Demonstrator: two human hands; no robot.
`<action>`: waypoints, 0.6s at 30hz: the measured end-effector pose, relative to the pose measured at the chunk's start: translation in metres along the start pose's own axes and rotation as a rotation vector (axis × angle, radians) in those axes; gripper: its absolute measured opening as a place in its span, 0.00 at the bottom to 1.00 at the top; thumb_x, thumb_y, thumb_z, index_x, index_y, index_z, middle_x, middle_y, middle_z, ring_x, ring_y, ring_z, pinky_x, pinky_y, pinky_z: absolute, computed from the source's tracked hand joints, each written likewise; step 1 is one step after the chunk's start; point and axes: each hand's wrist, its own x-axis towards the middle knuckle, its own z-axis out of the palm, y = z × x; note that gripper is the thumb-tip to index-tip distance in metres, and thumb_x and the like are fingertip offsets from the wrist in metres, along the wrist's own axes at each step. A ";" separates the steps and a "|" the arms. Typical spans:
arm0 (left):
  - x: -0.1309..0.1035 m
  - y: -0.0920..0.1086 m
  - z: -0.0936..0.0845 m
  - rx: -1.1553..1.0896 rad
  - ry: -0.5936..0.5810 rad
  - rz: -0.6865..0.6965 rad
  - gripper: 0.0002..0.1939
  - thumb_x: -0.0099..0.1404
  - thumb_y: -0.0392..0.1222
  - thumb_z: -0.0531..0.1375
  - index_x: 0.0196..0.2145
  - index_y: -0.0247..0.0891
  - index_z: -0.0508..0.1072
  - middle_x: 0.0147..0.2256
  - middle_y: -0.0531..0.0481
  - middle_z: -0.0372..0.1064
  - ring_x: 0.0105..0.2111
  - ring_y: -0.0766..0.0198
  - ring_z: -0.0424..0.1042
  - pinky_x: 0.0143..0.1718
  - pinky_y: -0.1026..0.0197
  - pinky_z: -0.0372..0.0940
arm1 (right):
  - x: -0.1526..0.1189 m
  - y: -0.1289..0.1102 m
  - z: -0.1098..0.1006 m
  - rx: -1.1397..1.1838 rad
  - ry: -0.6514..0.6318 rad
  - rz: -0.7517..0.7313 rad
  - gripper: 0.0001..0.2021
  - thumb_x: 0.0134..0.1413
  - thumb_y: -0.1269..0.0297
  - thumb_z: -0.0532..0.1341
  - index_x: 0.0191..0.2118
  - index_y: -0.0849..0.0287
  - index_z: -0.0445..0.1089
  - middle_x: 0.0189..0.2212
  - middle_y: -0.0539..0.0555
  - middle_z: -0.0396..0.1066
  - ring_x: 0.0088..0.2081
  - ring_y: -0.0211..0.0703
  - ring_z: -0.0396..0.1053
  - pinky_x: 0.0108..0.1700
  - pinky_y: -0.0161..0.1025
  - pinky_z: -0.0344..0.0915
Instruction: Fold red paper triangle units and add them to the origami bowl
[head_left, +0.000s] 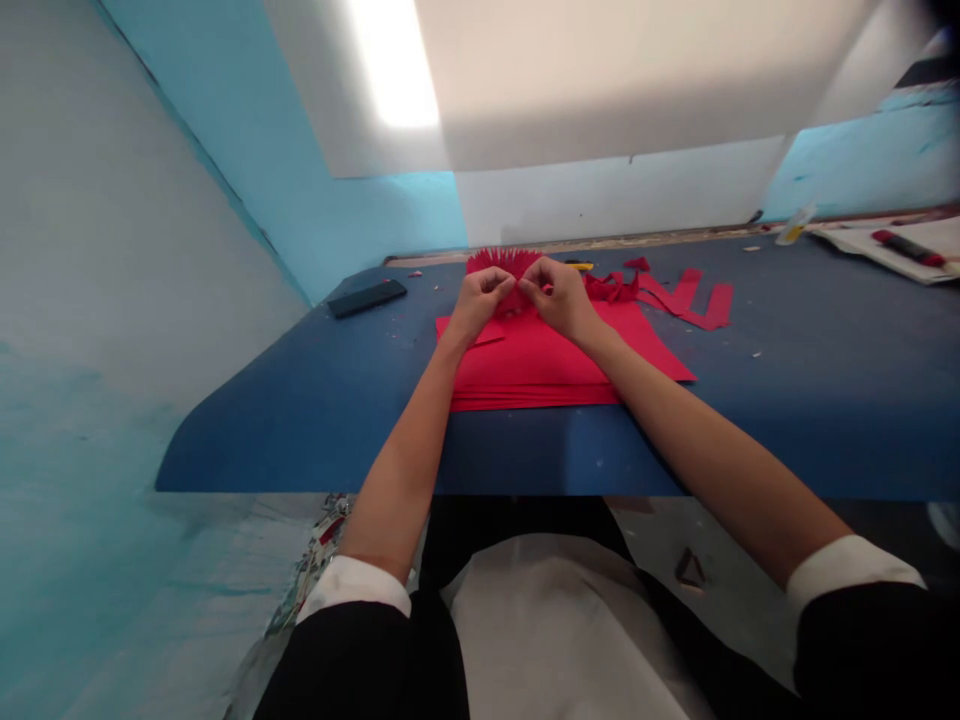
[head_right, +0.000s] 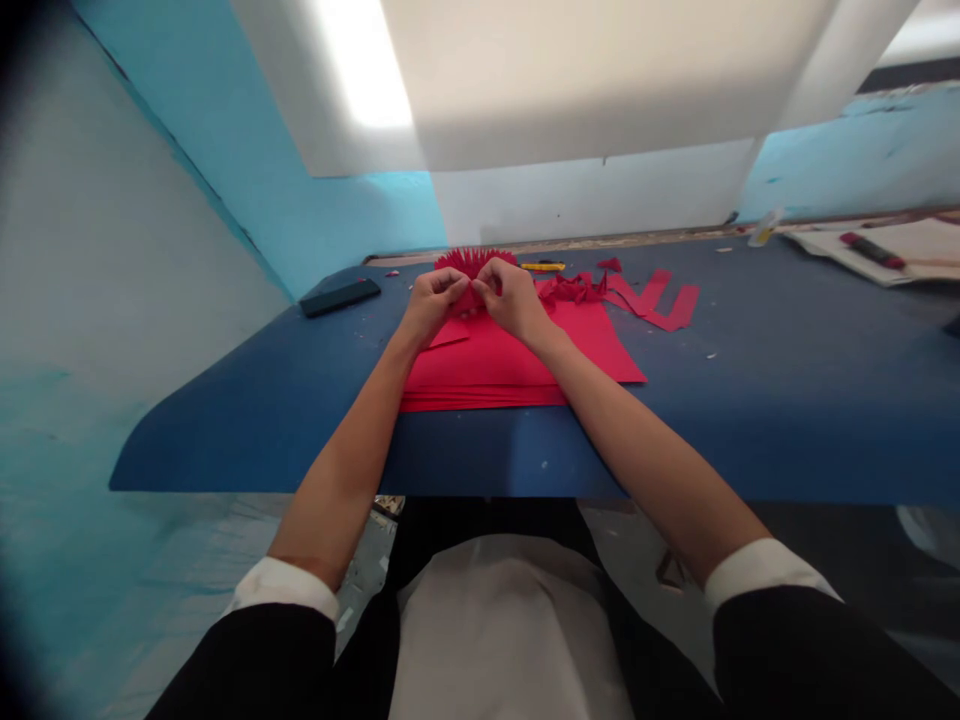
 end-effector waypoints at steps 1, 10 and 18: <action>0.000 0.000 -0.001 -0.007 0.005 -0.008 0.19 0.66 0.53 0.72 0.30 0.37 0.74 0.24 0.54 0.70 0.22 0.69 0.68 0.25 0.65 0.64 | -0.001 -0.001 0.000 0.000 -0.003 -0.012 0.20 0.61 0.47 0.68 0.29 0.53 0.63 0.25 0.48 0.64 0.29 0.41 0.59 0.35 0.42 0.60; 0.002 0.003 -0.002 0.169 0.052 0.040 0.11 0.61 0.25 0.66 0.25 0.37 0.73 0.25 0.54 0.71 0.27 0.68 0.67 0.32 0.65 0.62 | -0.004 -0.005 0.000 0.008 -0.031 -0.011 0.13 0.58 0.58 0.69 0.29 0.53 0.65 0.26 0.49 0.68 0.29 0.42 0.63 0.36 0.43 0.62; 0.002 0.001 -0.001 0.178 0.073 0.075 0.14 0.63 0.29 0.67 0.24 0.39 0.70 0.24 0.54 0.68 0.28 0.65 0.67 0.32 0.63 0.65 | -0.007 -0.011 -0.001 -0.015 -0.030 -0.059 0.10 0.55 0.62 0.69 0.30 0.53 0.66 0.26 0.49 0.68 0.29 0.41 0.63 0.35 0.42 0.61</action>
